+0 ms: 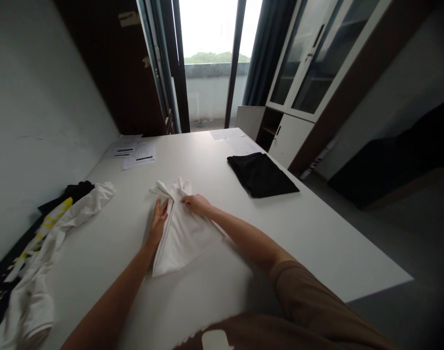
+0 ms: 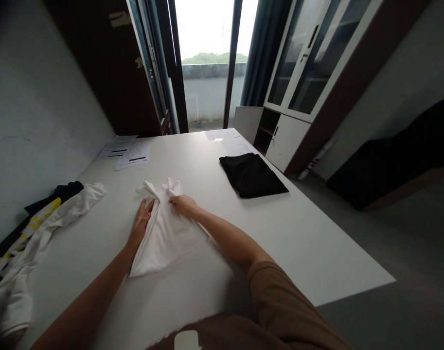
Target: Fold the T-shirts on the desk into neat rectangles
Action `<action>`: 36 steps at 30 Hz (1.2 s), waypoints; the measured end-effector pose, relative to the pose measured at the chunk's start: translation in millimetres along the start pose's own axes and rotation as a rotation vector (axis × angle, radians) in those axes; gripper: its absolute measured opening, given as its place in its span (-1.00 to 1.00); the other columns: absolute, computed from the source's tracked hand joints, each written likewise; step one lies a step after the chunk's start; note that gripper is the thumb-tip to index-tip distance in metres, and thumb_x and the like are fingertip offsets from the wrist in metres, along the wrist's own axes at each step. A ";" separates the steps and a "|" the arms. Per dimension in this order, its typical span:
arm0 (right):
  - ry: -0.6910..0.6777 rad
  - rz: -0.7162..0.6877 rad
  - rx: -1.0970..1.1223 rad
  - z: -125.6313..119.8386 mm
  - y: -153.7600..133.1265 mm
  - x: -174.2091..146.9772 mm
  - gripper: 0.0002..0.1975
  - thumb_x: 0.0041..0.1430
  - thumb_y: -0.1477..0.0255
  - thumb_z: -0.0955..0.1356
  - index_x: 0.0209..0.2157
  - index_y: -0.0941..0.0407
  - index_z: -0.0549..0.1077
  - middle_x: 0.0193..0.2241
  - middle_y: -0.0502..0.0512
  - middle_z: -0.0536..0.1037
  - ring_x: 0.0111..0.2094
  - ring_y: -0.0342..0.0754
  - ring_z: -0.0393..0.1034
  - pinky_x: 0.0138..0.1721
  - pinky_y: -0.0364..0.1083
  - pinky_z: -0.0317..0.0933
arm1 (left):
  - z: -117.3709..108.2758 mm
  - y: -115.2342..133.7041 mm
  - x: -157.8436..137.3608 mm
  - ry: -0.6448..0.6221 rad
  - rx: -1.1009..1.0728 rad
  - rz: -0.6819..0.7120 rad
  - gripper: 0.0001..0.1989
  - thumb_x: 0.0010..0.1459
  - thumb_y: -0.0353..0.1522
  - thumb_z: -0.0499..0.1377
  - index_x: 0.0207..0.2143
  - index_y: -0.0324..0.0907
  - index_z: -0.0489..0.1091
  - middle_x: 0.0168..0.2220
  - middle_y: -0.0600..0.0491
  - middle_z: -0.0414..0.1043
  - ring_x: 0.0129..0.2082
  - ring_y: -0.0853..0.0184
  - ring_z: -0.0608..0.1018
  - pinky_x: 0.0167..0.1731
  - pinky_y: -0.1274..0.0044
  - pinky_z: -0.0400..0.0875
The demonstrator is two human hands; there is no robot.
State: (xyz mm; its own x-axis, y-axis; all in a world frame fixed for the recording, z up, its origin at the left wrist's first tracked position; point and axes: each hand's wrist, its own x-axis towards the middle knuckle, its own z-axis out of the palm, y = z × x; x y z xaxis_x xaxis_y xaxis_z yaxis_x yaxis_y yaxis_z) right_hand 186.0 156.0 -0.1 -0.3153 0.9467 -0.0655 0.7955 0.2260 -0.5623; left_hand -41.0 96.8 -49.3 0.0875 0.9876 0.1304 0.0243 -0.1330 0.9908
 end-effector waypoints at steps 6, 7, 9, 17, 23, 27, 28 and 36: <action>0.064 0.002 0.253 -0.9 -10.4 -0.2 -0.56 0.55 0.10 0.23 0.09 -0.01 0.65 0.05 0.01 0.67 0.10 0.04 0.53 0.09 -0.12 0.31 | 20.5 4.5 -11.1 -0.012 -0.114 -0.036 -0.29 0.40 0.07 0.02 0.46 -0.04 0.15 0.47 -0.07 0.25 0.50 0.21 0.28 0.52 0.26 0.13; 0.057 0.001 0.206 2.4 -13.4 -2.5 -0.57 0.50 0.06 0.28 0.09 -0.01 0.65 0.03 0.04 0.68 0.09 0.07 0.53 0.07 -0.11 0.32 | 22.6 5.2 -10.7 0.009 -0.183 -0.043 -0.34 0.39 0.06 0.04 0.38 -0.06 0.26 0.42 -0.09 0.33 0.47 0.20 0.34 0.50 0.25 0.15; 0.053 0.028 0.092 8.2 -17.5 -5.8 -0.62 0.40 0.09 0.39 0.08 -0.03 0.63 0.01 0.08 0.68 0.06 0.12 0.54 0.03 -0.09 0.32 | 22.9 5.7 -7.7 0.101 -0.310 -0.045 -0.49 0.34 0.02 0.09 0.14 -0.10 0.41 0.23 -0.09 0.52 0.31 0.19 0.52 0.44 0.24 0.27; 0.175 0.074 0.132 -18.7 -2.9 -0.8 -0.76 0.45 0.33 0.32 -0.10 0.05 0.65 -0.14 0.01 0.69 -0.11 -0.03 0.54 -0.10 -0.17 0.28 | -3.2 2.0 10.2 0.407 -0.257 -0.051 -0.67 0.17 -0.13 0.19 -0.11 -0.12 0.41 -0.31 0.11 0.54 -0.26 0.33 0.63 0.02 0.35 0.54; 0.015 0.087 0.009 -7.7 -7.7 -15.8 -0.49 0.42 -0.11 0.32 -0.11 0.01 0.65 -0.12 0.10 0.69 -0.08 0.07 0.55 -0.13 -0.12 0.28 | 9.5 14.3 2.0 0.125 -0.264 -0.119 -0.52 0.20 -0.09 0.21 0.07 -0.16 0.38 -0.12 -0.06 0.67 -0.04 0.15 0.70 0.27 0.15 0.41; 0.069 0.107 -0.054 9.3 -13.5 -16.4 -0.58 0.37 -0.01 0.38 -0.02 0.01 0.62 -0.06 0.14 0.67 -0.04 0.10 0.54 -0.12 -0.11 0.29 | 7.2 20.1 3.0 0.033 -0.433 -0.158 -0.55 0.17 -0.14 0.23 0.05 -0.16 0.41 -0.11 -0.07 0.67 0.01 0.13 0.69 0.31 0.13 0.38; 0.084 0.111 -0.065 11.2 -13.5 -15.2 -0.64 0.36 0.06 0.39 -0.03 0.01 0.61 -0.06 0.14 0.66 -0.04 0.09 0.54 -0.12 -0.11 0.28 | 4.4 19.9 4.8 0.069 -0.474 -0.170 -0.58 0.15 -0.17 0.24 0.02 -0.14 0.42 -0.16 -0.03 0.66 -0.04 0.16 0.70 0.27 0.13 0.42; 0.292 0.071 0.126 -38.1 13.8 -10.2 -0.81 0.29 0.36 0.34 -0.42 0.07 0.40 -0.44 -0.06 0.46 -0.32 -0.06 0.30 -0.29 -0.14 0.05 | -2.1 13.5 9.9 0.105 -0.431 -0.149 -0.59 0.12 -0.10 0.30 -0.08 -0.16 0.49 -0.29 0.07 0.57 -0.19 0.26 0.62 0.08 0.24 0.51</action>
State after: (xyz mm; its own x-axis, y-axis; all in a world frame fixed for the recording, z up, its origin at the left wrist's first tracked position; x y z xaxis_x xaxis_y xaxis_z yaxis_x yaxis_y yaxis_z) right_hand 219.8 158.2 24.2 -0.0852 0.9890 0.1210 0.7343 0.1444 -0.6633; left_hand -42.0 105.0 -34.6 0.0127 0.9994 -0.0331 -0.3894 0.0354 0.9204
